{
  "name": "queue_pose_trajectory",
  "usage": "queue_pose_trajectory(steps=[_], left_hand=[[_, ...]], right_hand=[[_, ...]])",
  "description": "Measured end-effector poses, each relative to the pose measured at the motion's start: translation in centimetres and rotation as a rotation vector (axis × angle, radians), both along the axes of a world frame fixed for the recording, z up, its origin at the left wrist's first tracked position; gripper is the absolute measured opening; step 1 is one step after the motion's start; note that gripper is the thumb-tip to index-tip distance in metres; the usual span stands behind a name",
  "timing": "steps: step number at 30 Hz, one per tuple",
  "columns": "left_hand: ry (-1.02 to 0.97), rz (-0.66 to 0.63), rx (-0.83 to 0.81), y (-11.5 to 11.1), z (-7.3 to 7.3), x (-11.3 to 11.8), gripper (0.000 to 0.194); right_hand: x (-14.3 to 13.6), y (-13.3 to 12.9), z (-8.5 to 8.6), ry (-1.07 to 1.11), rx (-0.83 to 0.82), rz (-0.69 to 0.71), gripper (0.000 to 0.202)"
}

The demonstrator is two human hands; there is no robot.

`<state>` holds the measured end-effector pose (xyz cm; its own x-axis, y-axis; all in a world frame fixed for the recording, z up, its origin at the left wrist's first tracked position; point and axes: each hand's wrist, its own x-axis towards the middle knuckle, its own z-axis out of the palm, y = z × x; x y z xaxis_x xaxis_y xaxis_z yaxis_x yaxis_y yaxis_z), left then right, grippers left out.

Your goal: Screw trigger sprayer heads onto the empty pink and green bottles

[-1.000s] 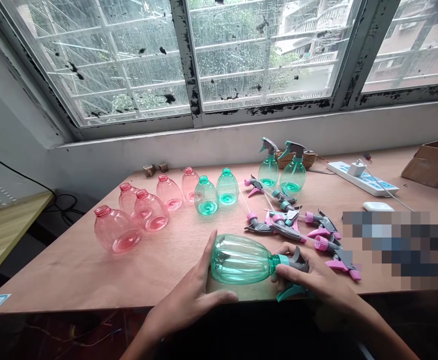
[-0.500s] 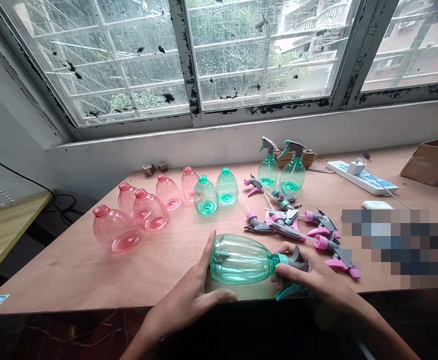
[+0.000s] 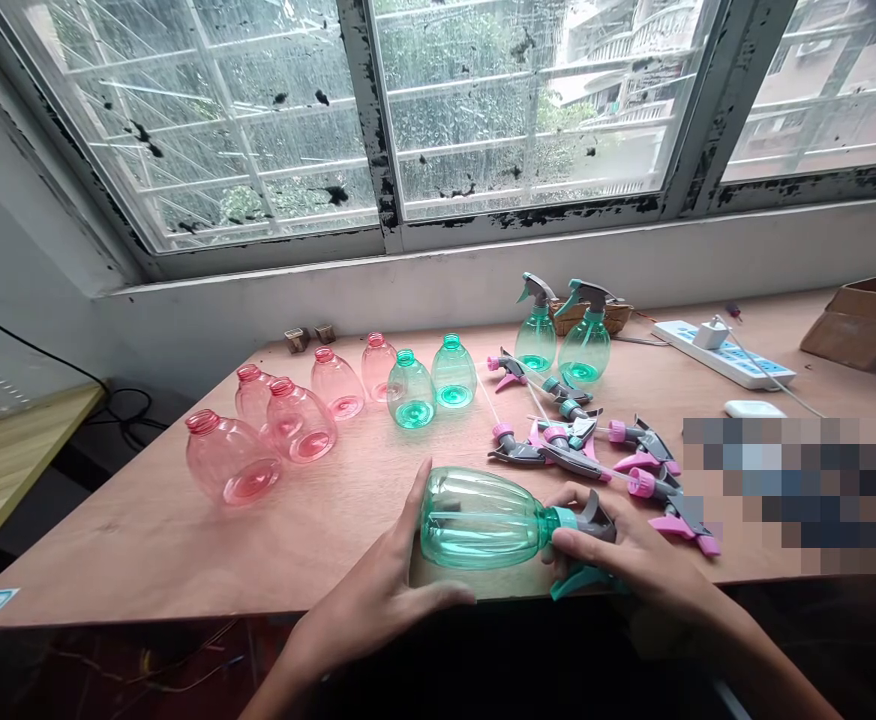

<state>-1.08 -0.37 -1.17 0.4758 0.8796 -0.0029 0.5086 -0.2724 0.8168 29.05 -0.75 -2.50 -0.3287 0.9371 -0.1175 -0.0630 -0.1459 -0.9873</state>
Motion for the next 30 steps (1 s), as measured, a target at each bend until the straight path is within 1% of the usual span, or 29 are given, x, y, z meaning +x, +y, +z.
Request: queue_pose_trajectory(steps=[2, 5, 10, 13, 16, 20, 25, 27, 30], left_hand=[[0.010, -0.011, -0.034, 0.09, 0.26, 0.04, 0.119], [0.004, -0.030, -0.037, 0.24, 0.39, 0.13, 0.106], [-0.028, 0.001, 0.023, 0.19, -0.32, -0.04, 0.099], [-0.025, 0.002, 0.006, 0.05, -0.40, -0.09, 0.107], [-0.008, 0.007, -0.034, 0.02, 0.01, 0.00, 0.115], [0.002, -0.015, -0.043, 0.19, 0.29, 0.04, 0.111], [-0.035, -0.020, 0.015, 0.18, -0.37, -0.17, 0.100], [-0.042, -0.021, 0.007, 0.08, -0.44, -0.17, 0.104], [-0.029, -0.005, -0.040, -0.01, -0.08, -0.02, 0.115]], right_hand=[[0.07, 0.05, -0.03, -0.005, 0.002, 0.011, 0.043], [0.15, 0.18, -0.10, -0.018, 0.009, 0.022, 0.046], [0.24, 0.27, -0.18, -0.053, 0.013, 0.032, 0.046], [0.33, 0.19, -0.24, -0.066, 0.010, 0.030, 0.046], [0.38, 0.18, -0.38, -0.078, 0.017, 0.024, 0.046], [0.31, 0.32, -0.55, -0.084, 0.028, 0.015, 0.049], [0.26, 0.30, -0.42, -0.063, 0.014, 0.044, 0.046], [0.28, 0.23, -0.34, -0.063, 0.008, 0.034, 0.045], [0.28, 0.17, -0.23, -0.061, 0.003, 0.031, 0.045]])
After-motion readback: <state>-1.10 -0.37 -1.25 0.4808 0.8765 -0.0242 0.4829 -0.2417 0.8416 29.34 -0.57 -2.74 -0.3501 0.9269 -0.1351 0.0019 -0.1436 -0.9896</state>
